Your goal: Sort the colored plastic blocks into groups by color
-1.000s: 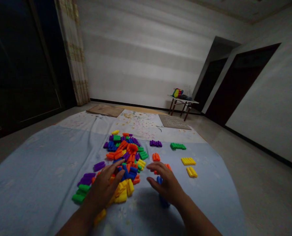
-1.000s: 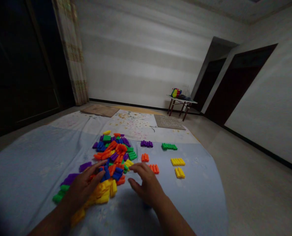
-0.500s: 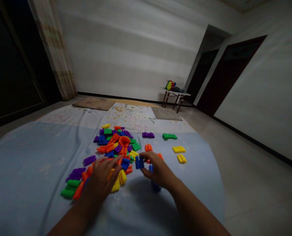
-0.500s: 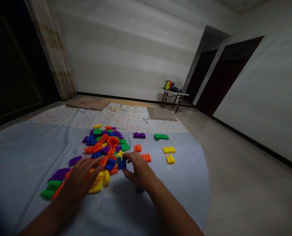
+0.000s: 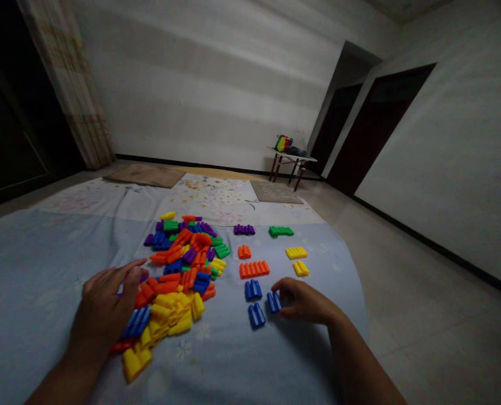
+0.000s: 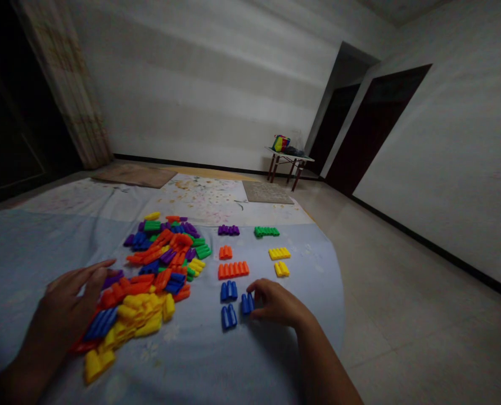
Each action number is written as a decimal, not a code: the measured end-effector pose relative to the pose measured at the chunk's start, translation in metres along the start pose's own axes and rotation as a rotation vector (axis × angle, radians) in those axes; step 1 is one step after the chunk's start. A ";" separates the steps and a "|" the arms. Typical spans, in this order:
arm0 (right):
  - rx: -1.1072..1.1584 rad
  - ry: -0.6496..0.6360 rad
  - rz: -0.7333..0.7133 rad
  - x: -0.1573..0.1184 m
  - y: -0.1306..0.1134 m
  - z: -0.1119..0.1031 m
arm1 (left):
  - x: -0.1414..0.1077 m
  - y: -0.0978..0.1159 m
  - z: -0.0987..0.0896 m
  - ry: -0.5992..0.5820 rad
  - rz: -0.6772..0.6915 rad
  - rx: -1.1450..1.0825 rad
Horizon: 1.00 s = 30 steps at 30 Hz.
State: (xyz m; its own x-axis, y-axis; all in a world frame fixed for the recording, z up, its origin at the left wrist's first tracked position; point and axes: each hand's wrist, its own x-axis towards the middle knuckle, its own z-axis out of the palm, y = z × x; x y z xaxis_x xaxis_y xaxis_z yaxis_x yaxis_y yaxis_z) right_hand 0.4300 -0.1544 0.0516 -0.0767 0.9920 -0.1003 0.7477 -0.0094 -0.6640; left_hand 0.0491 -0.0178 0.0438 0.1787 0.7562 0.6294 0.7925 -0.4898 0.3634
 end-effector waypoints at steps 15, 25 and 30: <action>0.187 -0.116 0.031 0.001 0.002 0.016 | 0.000 -0.010 -0.007 -0.062 -0.320 -0.078; 0.317 -0.113 0.005 0.002 0.003 0.016 | -0.005 -0.016 -0.003 0.014 -0.485 -0.267; 0.160 0.121 -0.100 0.020 -0.023 0.008 | -0.007 -0.021 0.002 -0.007 -0.534 -0.324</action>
State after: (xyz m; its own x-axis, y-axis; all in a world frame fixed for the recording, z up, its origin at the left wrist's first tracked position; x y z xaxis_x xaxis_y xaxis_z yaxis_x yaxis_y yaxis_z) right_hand 0.4060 -0.1357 0.0584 -0.0584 0.9968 0.0548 0.6255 0.0793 -0.7761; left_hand 0.0326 -0.0121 0.0303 -0.1886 0.9354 0.2990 0.5569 -0.1489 0.8171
